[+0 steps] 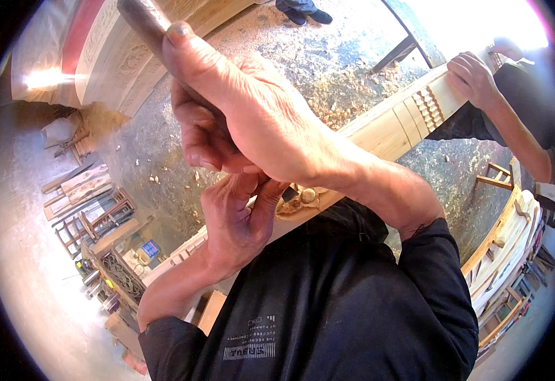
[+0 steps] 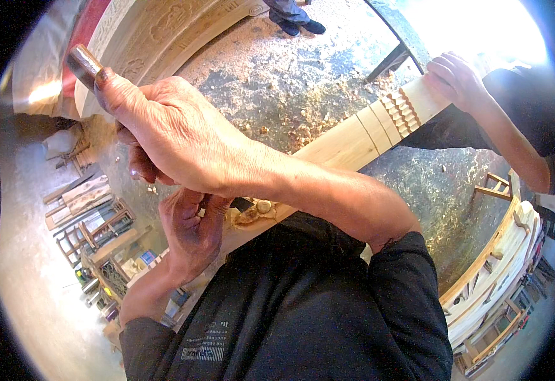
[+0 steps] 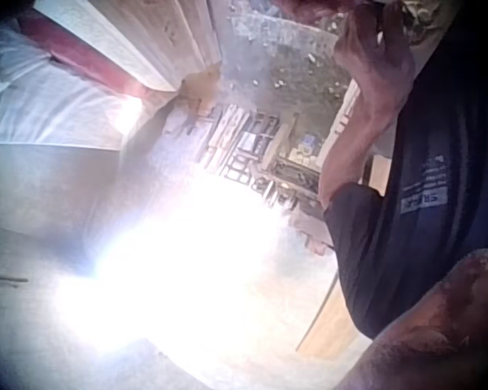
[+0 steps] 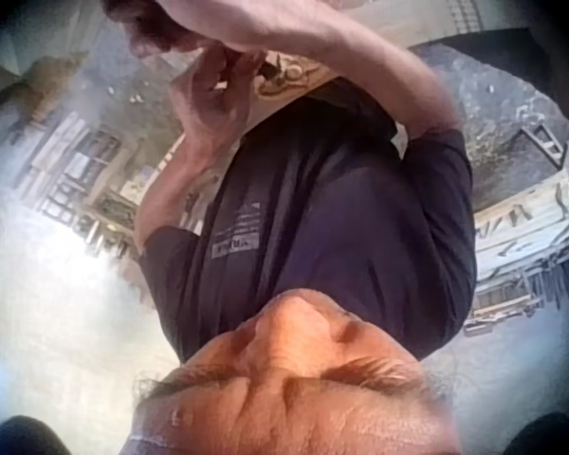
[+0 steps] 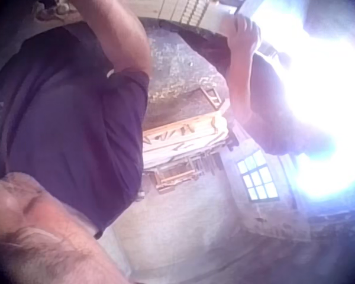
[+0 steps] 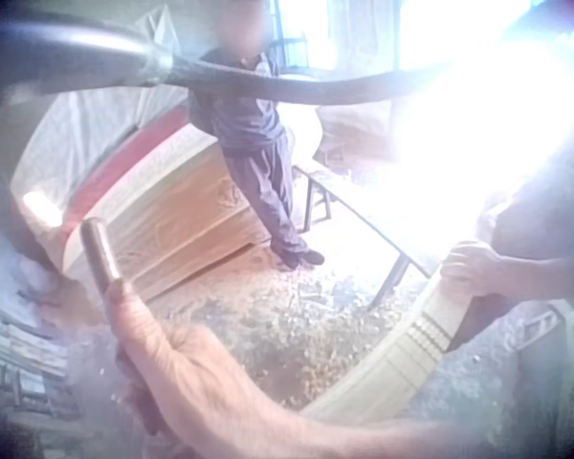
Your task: The person carves a flower design into a piece of wood using a chisel, repeatedly pushing the tool along the wood surface to remove shavings.
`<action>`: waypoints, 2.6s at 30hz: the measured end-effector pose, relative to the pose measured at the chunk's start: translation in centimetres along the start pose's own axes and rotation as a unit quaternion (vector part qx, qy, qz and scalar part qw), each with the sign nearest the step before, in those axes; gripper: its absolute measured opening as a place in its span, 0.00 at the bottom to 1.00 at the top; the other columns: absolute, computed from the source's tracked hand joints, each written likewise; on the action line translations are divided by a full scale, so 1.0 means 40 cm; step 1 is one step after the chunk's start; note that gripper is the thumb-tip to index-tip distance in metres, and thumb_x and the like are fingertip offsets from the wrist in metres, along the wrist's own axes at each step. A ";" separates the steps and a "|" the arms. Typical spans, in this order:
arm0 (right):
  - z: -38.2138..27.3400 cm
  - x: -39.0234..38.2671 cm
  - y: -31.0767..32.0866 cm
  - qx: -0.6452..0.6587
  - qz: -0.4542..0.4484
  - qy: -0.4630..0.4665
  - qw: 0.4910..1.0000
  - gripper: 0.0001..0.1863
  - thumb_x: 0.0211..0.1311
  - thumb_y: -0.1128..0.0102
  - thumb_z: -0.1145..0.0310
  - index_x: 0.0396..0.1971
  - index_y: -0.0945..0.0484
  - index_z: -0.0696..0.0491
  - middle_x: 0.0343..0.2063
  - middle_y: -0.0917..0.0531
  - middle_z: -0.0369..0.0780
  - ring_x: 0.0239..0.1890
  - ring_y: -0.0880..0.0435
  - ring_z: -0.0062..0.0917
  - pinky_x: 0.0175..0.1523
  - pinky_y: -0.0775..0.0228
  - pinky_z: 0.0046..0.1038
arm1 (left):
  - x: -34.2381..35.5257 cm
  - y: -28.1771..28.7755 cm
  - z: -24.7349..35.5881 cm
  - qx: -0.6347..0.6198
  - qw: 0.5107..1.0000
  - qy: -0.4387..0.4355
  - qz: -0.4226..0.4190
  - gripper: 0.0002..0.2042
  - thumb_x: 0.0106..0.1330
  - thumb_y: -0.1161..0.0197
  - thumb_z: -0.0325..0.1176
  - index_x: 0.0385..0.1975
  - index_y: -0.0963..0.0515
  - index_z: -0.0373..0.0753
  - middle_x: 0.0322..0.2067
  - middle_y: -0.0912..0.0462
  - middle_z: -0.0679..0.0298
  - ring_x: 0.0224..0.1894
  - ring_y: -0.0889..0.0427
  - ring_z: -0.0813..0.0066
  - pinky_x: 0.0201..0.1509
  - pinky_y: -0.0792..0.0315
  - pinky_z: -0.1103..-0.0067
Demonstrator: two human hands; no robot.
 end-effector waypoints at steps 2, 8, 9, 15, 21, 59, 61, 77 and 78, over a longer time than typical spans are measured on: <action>0.009 0.002 0.000 0.014 0.003 0.007 1.000 0.44 0.84 0.56 0.30 0.17 0.26 0.55 0.15 0.21 0.37 0.18 0.23 0.18 0.25 0.30 0.28 | 0.002 0.000 0.003 0.007 1.000 -0.008 0.003 0.05 0.72 0.27 0.23 0.43 0.16 0.35 0.31 0.11 0.54 0.33 0.09 0.56 0.39 0.19 0.69; 0.023 0.009 -0.001 0.037 -0.009 0.028 0.999 0.44 0.84 0.56 0.30 0.18 0.25 0.55 0.15 0.21 0.37 0.18 0.23 0.19 0.25 0.31 0.28 | 0.002 -0.002 -0.002 0.011 1.000 -0.021 0.006 0.05 0.71 0.27 0.22 0.42 0.16 0.34 0.30 0.13 0.53 0.32 0.10 0.53 0.37 0.21 0.68; 0.019 0.008 0.001 0.026 -0.001 0.019 0.999 0.44 0.84 0.56 0.30 0.18 0.26 0.55 0.15 0.22 0.37 0.18 0.23 0.18 0.25 0.31 0.28 | 0.002 -0.002 -0.002 0.006 1.000 -0.019 0.004 0.05 0.71 0.28 0.22 0.42 0.17 0.34 0.29 0.13 0.53 0.31 0.10 0.53 0.36 0.21 0.67; 0.018 0.010 0.015 0.000 0.002 0.001 1.000 0.42 0.84 0.64 0.28 0.23 0.30 0.52 0.18 0.22 0.39 0.16 0.32 0.14 0.21 0.41 0.22 | 0.014 -0.009 0.003 -0.015 1.000 0.021 -0.001 0.03 0.72 0.30 0.21 0.39 0.18 0.32 0.26 0.16 0.52 0.26 0.15 0.53 0.33 0.25 0.67; 0.044 0.027 0.015 0.035 0.012 -0.014 0.999 0.40 0.85 0.64 0.29 0.26 0.30 0.52 0.16 0.26 0.37 0.15 0.36 0.14 0.20 0.46 0.23 | 0.014 -0.020 -0.014 -0.045 0.999 0.030 0.000 0.04 0.72 0.30 0.21 0.38 0.19 0.32 0.25 0.17 0.52 0.24 0.18 0.56 0.32 0.26 0.68; 0.007 0.005 -0.002 0.041 -0.010 -0.031 0.999 0.44 0.84 0.57 0.30 0.16 0.29 0.53 0.14 0.23 0.37 0.16 0.26 0.17 0.22 0.35 0.27 | -0.011 -0.007 -0.011 -0.011 1.000 0.013 0.000 0.04 0.77 0.32 0.25 0.43 0.16 0.31 0.28 0.12 0.56 0.30 0.13 0.70 0.37 0.21 0.72; 0.008 0.002 -0.002 0.036 -0.008 -0.025 0.999 0.44 0.84 0.57 0.30 0.16 0.29 0.52 0.14 0.23 0.37 0.16 0.26 0.18 0.23 0.34 0.27 | -0.009 -0.009 -0.009 -0.003 1.000 0.005 0.007 0.04 0.78 0.32 0.26 0.43 0.16 0.31 0.29 0.12 0.56 0.29 0.13 0.70 0.37 0.22 0.72; 0.025 0.004 0.010 0.048 -0.008 -0.022 0.999 0.41 0.84 0.63 0.27 0.24 0.30 0.51 0.16 0.24 0.37 0.15 0.32 0.16 0.20 0.42 0.23 | -0.004 -0.019 -0.012 0.002 1.000 0.010 -0.017 0.07 0.72 0.28 0.24 0.46 0.17 0.35 0.32 0.12 0.55 0.35 0.10 0.50 0.39 0.19 0.63; 0.024 0.005 0.012 0.040 -0.011 -0.030 0.999 0.41 0.83 0.64 0.26 0.27 0.30 0.51 0.16 0.24 0.38 0.14 0.35 0.15 0.19 0.46 0.22 | -0.004 -0.020 -0.014 0.006 1.000 0.014 -0.022 0.07 0.72 0.29 0.24 0.46 0.18 0.35 0.33 0.13 0.55 0.35 0.10 0.49 0.39 0.19 0.63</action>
Point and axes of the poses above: each hand's wrist, its own x-axis towards the middle knuckle, its own y-axis out of the back of the hand, z = x × y, the point moved 4 cm from there along x, towards the middle knuckle
